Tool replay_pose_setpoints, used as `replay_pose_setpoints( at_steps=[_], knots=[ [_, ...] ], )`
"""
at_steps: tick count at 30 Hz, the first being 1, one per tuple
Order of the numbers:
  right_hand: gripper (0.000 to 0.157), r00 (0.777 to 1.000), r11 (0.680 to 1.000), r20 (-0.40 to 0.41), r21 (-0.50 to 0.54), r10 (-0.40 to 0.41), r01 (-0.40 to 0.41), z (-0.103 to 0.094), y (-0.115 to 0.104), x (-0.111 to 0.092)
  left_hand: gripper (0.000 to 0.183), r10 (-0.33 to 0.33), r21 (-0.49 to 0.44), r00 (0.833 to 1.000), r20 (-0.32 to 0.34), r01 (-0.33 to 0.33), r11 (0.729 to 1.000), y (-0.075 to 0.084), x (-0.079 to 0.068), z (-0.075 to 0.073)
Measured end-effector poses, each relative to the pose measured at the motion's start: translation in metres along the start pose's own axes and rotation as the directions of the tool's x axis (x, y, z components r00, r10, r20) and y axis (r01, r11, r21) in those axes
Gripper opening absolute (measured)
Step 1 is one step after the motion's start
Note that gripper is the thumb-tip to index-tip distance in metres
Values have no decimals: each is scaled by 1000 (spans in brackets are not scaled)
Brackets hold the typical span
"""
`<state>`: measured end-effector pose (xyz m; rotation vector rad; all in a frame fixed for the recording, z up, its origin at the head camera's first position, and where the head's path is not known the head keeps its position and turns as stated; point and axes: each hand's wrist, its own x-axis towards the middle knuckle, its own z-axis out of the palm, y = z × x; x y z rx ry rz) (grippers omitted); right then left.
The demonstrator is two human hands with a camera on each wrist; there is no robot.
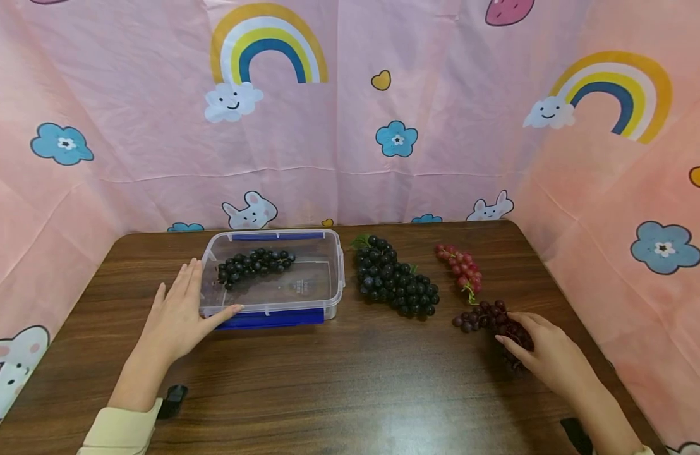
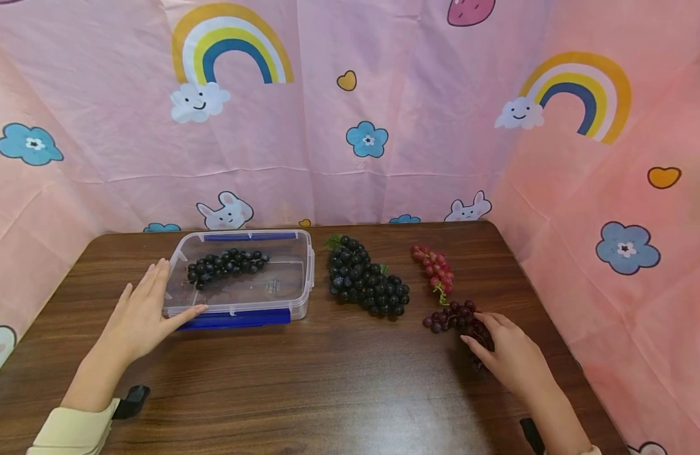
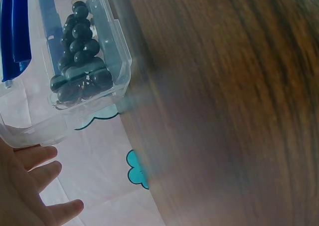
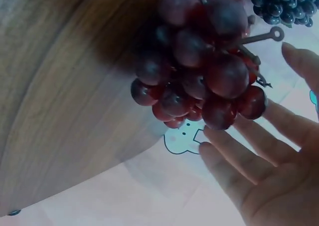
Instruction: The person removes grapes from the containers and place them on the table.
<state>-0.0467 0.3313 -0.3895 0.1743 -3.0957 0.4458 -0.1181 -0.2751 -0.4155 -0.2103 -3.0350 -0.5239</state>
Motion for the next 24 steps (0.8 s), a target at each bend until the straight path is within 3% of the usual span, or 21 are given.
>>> replay_pose_setpoints(
  at_steps=[6,9,11,14,19,24],
  knots=[
    [51,995,998,-76,-15,-63,62,6,0,-7,126,2,4,1000,-2,-2,1000,-1,1,1],
    [45,978,988,-138,-23,-156,154,9,0,-8,126,3,10,1000,-5,-3,1000,-2,1,1],
    [46,954,970,-178,-35,-241,239,12,1,-8,126,3,13,1000,-4,-3,1000,-2,1,1],
    [53,899,928,-233,-61,-370,367,17,1,-7,126,3,15,1000,-4,-3,1000,-1,1,1],
    [60,823,867,-280,-99,-495,488,25,-2,-4,125,3,11,1000,-4,-3,1000,0,1,0],
    [57,798,844,-285,-90,-531,530,30,-12,-3,125,4,12,1000,-5,-3,1000,-1,1,0]
  ],
)
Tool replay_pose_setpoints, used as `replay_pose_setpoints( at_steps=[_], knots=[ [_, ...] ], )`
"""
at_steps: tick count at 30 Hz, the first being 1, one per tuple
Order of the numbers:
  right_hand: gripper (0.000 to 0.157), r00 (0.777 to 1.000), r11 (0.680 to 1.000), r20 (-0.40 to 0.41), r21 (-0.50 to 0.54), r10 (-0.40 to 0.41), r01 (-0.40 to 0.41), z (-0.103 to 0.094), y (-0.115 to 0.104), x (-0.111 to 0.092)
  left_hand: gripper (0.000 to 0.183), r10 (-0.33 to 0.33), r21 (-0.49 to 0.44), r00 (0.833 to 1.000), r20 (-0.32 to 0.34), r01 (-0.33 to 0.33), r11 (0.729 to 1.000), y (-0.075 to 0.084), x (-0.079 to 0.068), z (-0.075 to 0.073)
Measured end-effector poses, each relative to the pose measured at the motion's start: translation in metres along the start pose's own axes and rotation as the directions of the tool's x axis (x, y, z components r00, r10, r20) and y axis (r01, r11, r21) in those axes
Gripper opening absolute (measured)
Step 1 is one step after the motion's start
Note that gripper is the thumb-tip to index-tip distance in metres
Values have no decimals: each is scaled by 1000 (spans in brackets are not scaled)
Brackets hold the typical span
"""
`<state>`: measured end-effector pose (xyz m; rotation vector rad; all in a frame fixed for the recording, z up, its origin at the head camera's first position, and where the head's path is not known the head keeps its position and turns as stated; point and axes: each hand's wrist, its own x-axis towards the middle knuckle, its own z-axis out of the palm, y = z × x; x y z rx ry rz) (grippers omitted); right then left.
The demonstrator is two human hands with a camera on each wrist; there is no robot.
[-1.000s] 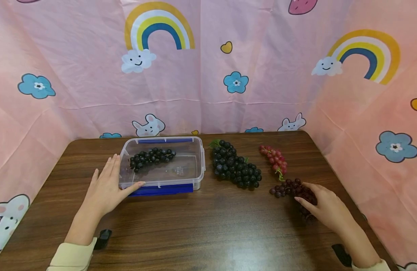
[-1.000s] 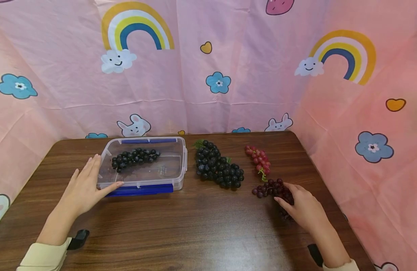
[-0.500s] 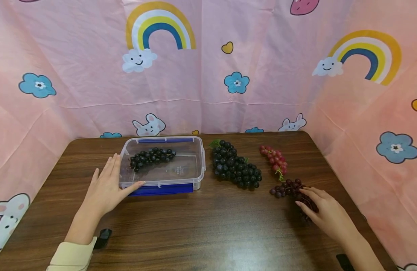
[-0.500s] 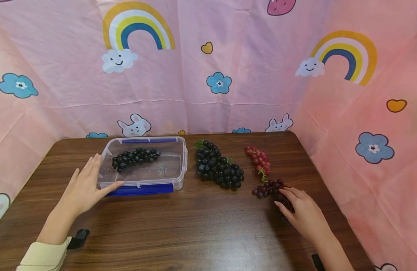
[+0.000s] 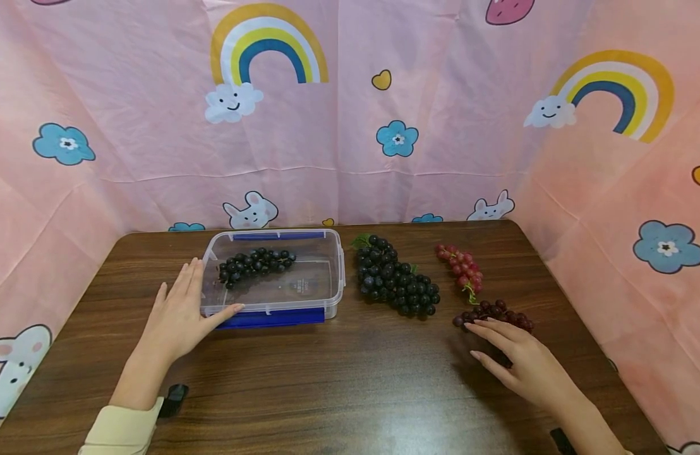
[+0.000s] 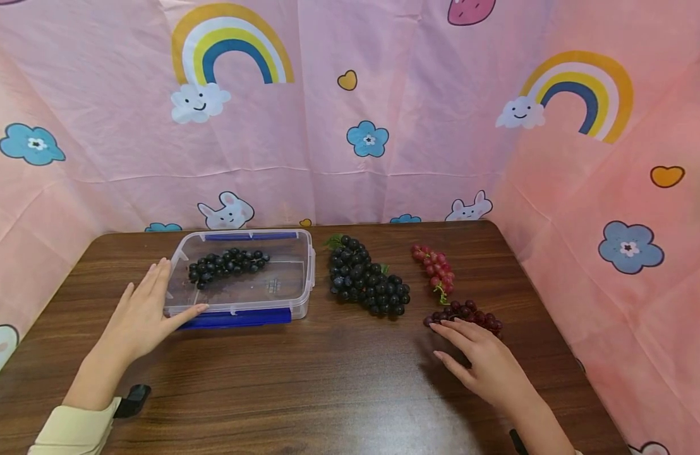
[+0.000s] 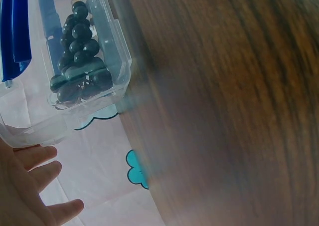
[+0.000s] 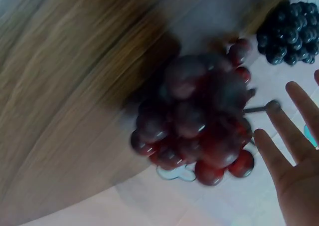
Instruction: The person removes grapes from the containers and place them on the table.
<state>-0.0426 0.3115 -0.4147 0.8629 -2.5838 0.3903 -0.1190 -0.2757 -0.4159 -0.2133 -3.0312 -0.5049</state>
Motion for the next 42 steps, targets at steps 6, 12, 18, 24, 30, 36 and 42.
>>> replay_pose_setpoints(
  at_steps=[6,12,18,24,30,36,42],
  knots=[
    [64,1000,999,25,47,-1,0,5,-10,12,126,0,8,1000,-3,0,1000,-1,0,0],
    [62,997,996,69,84,-34,28,9,-17,31,126,-1,3,1000,-3,1,1000,0,1,0],
    [57,992,991,113,120,-64,51,13,-25,53,126,2,5,1000,-9,-2,1000,1,1,0],
    [57,983,985,169,168,-69,40,15,-34,75,125,-1,10,1000,-3,1,1000,1,1,0],
    [56,976,983,197,173,-91,57,16,-42,96,125,-1,6,1000,-5,1,1000,1,1,-1],
    [56,969,976,208,197,-131,89,17,-51,117,125,4,4,1000,-9,-4,1000,1,0,-1],
    [57,959,972,241,214,-150,98,16,-59,140,125,7,1,1000,-5,-7,1000,1,-1,-1]
  ],
)
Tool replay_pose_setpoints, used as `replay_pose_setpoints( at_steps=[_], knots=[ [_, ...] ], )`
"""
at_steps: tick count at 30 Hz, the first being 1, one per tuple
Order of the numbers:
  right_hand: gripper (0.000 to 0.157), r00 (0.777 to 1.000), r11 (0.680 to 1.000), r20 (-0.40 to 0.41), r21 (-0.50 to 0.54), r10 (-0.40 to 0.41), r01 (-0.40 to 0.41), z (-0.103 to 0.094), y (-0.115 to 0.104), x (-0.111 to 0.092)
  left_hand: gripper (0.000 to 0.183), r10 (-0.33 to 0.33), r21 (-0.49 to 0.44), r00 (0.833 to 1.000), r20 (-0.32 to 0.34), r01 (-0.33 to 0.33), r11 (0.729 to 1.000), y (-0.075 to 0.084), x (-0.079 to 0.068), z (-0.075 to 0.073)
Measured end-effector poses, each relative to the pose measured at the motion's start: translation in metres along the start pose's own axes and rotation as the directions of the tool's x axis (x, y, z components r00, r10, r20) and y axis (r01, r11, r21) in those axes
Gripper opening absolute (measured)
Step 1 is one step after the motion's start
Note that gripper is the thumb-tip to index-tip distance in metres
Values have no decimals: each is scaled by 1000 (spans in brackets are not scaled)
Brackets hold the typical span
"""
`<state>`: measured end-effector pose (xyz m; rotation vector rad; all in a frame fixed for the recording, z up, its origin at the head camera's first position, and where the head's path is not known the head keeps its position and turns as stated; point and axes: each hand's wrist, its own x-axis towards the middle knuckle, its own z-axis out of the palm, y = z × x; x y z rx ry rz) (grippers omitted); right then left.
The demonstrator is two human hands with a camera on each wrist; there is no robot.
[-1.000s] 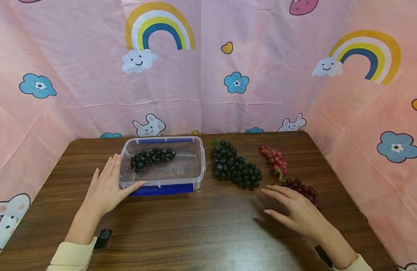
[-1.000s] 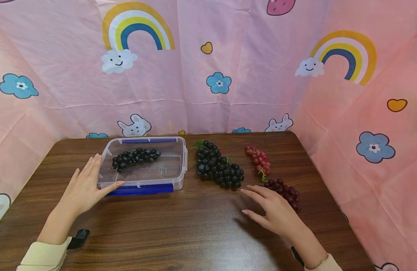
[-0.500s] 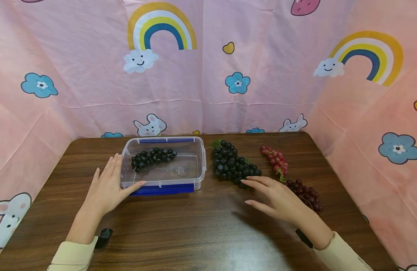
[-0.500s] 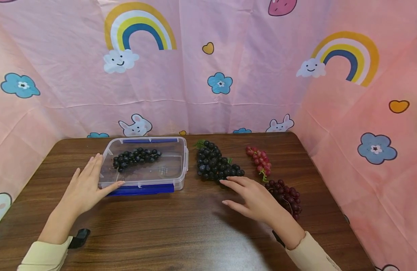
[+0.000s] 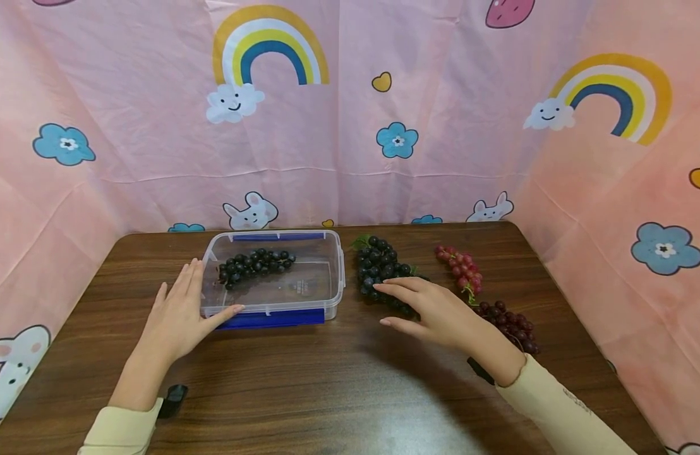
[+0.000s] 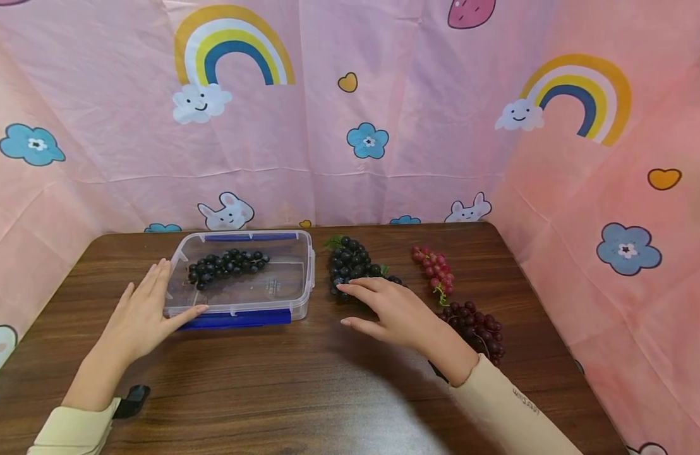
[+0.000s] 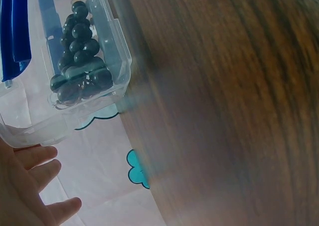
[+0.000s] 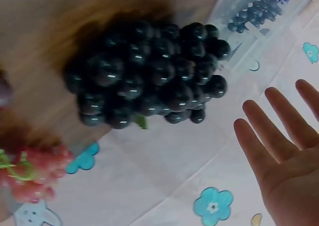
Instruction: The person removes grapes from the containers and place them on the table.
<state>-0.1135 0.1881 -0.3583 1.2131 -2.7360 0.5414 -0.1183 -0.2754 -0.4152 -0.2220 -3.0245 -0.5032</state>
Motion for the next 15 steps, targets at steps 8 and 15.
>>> replay_pose_setpoints(
  at_steps=[8,15],
  knots=[
    [58,998,1000,67,-25,-15,17,-7,-9,34,125,3,-2,1000,6,-3,1000,0,-1,-1],
    [57,994,997,98,-51,-45,50,-9,-14,62,125,15,-8,1000,0,-15,1000,-1,0,0]
  ],
)
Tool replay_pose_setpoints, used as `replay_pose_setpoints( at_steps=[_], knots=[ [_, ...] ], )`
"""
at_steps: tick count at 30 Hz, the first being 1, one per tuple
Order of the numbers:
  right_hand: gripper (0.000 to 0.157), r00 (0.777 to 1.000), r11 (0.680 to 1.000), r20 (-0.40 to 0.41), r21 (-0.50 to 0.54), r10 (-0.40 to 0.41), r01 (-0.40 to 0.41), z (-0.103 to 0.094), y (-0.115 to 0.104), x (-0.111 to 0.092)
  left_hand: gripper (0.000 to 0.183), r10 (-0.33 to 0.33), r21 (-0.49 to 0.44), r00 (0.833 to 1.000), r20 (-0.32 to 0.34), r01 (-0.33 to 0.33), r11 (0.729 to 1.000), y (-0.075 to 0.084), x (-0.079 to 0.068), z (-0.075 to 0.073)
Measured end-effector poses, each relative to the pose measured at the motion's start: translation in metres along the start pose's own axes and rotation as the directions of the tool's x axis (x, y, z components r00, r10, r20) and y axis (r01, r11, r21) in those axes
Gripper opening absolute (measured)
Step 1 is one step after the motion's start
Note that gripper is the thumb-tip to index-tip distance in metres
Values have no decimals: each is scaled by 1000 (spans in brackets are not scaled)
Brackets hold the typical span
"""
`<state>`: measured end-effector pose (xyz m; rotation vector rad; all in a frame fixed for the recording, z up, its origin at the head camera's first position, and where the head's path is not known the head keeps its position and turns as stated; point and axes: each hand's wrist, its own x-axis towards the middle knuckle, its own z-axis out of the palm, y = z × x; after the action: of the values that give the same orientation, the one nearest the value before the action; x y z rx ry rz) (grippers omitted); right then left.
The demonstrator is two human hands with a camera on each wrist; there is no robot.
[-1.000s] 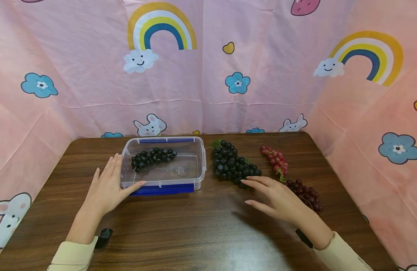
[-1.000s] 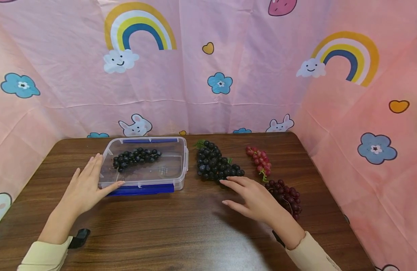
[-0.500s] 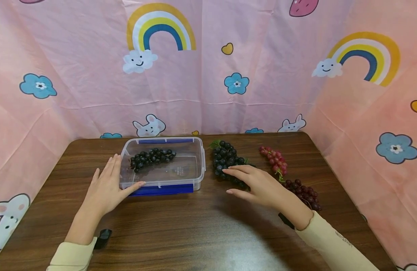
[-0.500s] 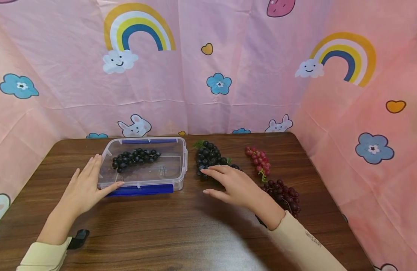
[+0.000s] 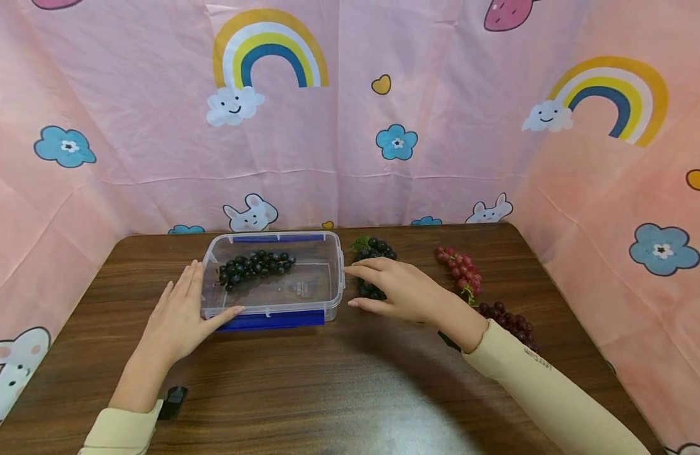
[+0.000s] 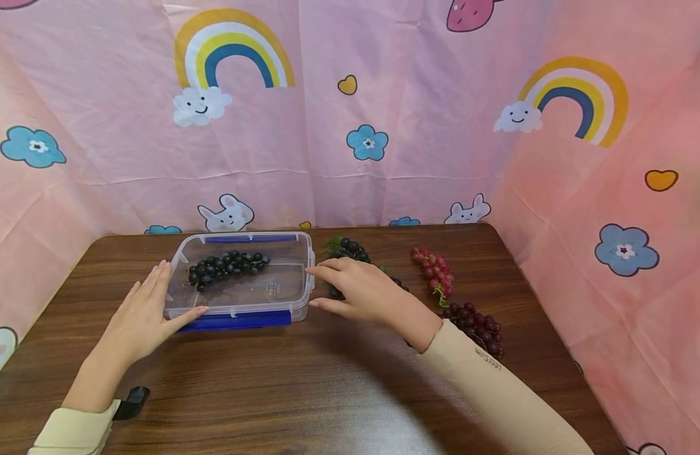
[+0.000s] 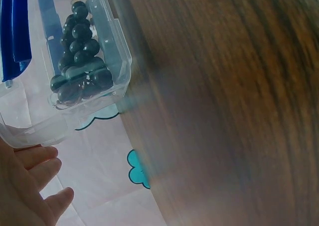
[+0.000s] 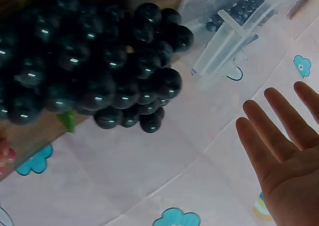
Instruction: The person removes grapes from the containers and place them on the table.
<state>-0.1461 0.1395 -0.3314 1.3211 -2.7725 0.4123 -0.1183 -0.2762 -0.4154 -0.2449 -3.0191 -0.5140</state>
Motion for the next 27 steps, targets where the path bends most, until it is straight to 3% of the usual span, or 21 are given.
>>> replay_pose_setpoints(
  at_steps=[13,27],
  knots=[
    [58,994,999,109,-39,-24,29,-13,-6,54,123,10,-3,1000,-2,-10,1000,1,0,-1],
    [59,960,995,279,-80,-30,55,-14,-20,108,122,20,-20,1000,-4,-20,1000,0,-1,-2]
  ],
)
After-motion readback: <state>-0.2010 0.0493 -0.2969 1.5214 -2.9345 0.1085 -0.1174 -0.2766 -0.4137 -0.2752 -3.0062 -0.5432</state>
